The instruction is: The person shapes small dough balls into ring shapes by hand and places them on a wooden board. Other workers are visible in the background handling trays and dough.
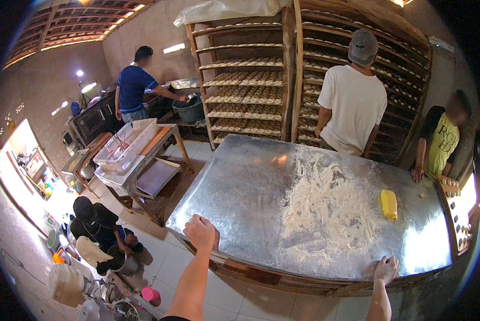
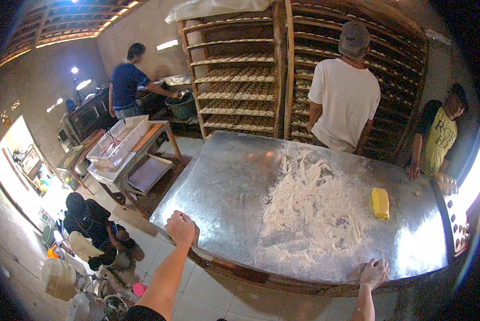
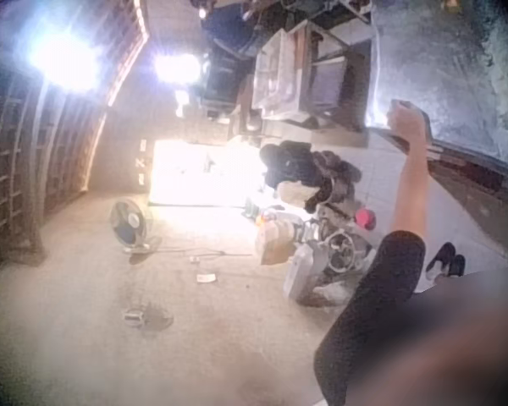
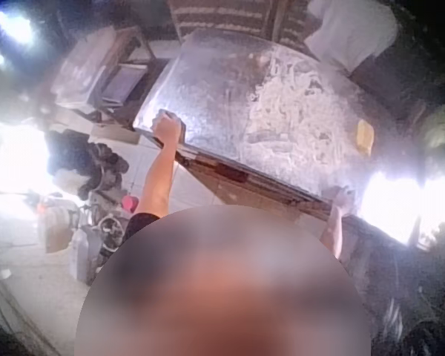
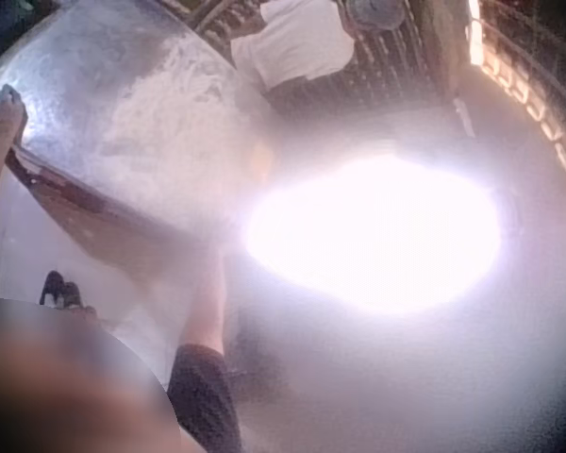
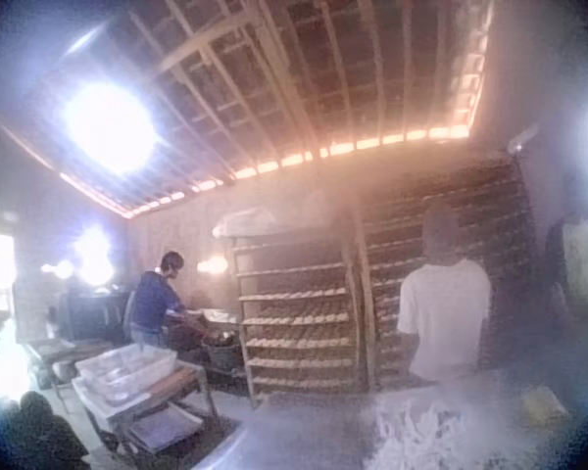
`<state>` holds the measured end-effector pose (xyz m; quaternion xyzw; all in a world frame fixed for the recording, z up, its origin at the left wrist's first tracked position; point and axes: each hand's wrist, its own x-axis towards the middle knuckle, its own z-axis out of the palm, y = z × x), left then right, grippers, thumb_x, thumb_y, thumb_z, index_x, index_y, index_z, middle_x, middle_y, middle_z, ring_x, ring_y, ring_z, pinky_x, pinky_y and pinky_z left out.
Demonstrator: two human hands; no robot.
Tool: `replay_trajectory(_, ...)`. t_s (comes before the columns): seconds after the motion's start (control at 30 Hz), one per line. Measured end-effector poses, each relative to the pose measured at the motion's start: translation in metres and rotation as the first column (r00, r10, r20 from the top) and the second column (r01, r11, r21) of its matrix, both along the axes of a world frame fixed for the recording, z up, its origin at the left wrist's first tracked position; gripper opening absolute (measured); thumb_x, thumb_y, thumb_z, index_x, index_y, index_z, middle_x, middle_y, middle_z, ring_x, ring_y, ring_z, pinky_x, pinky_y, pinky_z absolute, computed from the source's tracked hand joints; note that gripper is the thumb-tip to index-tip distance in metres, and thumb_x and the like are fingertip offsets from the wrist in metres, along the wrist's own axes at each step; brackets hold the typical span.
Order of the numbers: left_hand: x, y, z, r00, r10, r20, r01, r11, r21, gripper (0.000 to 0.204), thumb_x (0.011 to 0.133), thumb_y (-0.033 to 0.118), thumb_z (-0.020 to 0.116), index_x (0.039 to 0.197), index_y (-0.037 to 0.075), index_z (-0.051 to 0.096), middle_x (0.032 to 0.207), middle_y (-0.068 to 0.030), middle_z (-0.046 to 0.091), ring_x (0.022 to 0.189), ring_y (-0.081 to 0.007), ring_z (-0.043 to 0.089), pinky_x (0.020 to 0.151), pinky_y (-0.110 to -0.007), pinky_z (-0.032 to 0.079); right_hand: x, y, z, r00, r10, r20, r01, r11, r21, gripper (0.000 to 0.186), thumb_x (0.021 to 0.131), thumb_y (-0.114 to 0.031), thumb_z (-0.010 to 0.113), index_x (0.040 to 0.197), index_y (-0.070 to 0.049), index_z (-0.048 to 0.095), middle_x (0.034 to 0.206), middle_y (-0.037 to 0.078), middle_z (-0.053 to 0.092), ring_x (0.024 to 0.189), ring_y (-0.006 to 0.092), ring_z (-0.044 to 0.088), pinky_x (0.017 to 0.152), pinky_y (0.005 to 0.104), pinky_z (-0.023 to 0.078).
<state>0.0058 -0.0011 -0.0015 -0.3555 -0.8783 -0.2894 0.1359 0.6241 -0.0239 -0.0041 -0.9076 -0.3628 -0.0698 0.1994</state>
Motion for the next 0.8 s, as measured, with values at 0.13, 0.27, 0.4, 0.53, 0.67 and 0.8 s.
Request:
replay_trajectory(0.13, -0.0001, -0.0006, 0.001, 1.0, -0.008, 0.023, 0.008, 1.0, -0.009, 0.017, 0.093, 0.02, 0.056, 0.1, 0.006, 0.064, 0.097, -0.013, 0.067, 0.099, -0.0328, 0.061, 0.09, -0.049, 0.042, 0.0004, 0.0002, -0.0006, 1.0, -0.004, 0.007, 0.004, 1.0, 0.012, 0.026, 0.089, -0.029, 0.061, 0.09, -0.003, 0.061, 0.101, 0.01, 0.06, 0.106, 0.0313, 0.056, 0.093, 0.0458, 0.041)
replay_trajectory(0.27, 0.0002, -0.0013, 0.0025, 0.999, -0.006, 0.037, 0.007, 1.0, -0.018, 0.017, 0.094, 0.02, 0.056, 0.101, 0.006, 0.064, 0.098, -0.0131, 0.067, 0.1, -0.0328, 0.062, 0.09, -0.049, 0.042, 0.0, 0.0004, -0.0001, 1.0, -0.007, 0.022, 0.007, 1.0, 0.013, 0.026, 0.089, -0.029, 0.062, 0.09, -0.003, 0.061, 0.101, 0.011, 0.06, 0.106, 0.0314, 0.056, 0.093, 0.0459, 0.041)
replay_trajectory(0.4, 0.0007, -0.0011, 0.0039, 0.999, -0.003, 0.041, 0.004, 1.0, -0.023, 0.017, 0.094, 0.02, 0.056, 0.101, 0.006, 0.064, 0.099, -0.0133, 0.068, 0.101, -0.033, 0.062, 0.092, -0.049, 0.042, -0.0009, 0.0, 0.0019, 1.0, 0.003, -0.004, -0.003, 1.0, 0.001, 0.026, 0.09, -0.029, 0.061, 0.089, -0.003, 0.061, 0.101, 0.011, 0.06, 0.105, 0.0316, 0.056, 0.093, 0.0462, 0.04)
replay_trajectory(0.53, 0.0011, -0.0008, 0.005, 0.999, 0.001, 0.042, 0.0, 1.0, -0.018, 0.017, 0.093, 0.02, 0.056, 0.1, 0.006, 0.064, 0.098, -0.0134, 0.068, 0.101, -0.0332, 0.062, 0.091, -0.049, 0.042, -0.0018, -0.0006, 0.0028, 1.0, 0.006, 0.004, -0.006, 1.0, 0.013, 0.026, 0.09, -0.029, 0.062, 0.089, -0.003, 0.061, 0.101, 0.012, 0.06, 0.105, 0.0317, 0.056, 0.093, 0.046, 0.04)
replay_trajectory(0.67, 0.0018, -0.0007, 0.0054, 0.999, 0.009, 0.039, -0.007, 1.0, -0.03, 0.018, 0.093, 0.02, 0.057, 0.1, 0.005, 0.065, 0.098, -0.0132, 0.068, 0.1, -0.0326, 0.061, 0.092, -0.048, 0.042, -0.0022, -0.0006, 0.0026, 0.999, -0.006, 0.031, 0.005, 1.0, 0.013, 0.025, 0.089, -0.029, 0.063, 0.09, -0.003, 0.061, 0.101, 0.011, 0.06, 0.104, 0.0313, 0.056, 0.092, 0.0456, 0.041)
replay_trajectory(0.8, 0.0023, -0.0009, 0.0053, 1.0, 0.009, 0.026, -0.008, 1.0, -0.02, 0.019, 0.094, 0.021, 0.057, 0.1, 0.005, 0.066, 0.099, -0.0128, 0.068, 0.1, -0.0322, 0.06, 0.093, -0.047, 0.042, -0.0026, -0.0005, 0.0035, 1.0, 0.002, -0.011, -0.002, 1.0, 0.015, 0.026, 0.09, -0.028, 0.059, 0.088, -0.003, 0.061, 0.102, 0.012, 0.06, 0.108, 0.0319, 0.055, 0.094, 0.0468, 0.039)
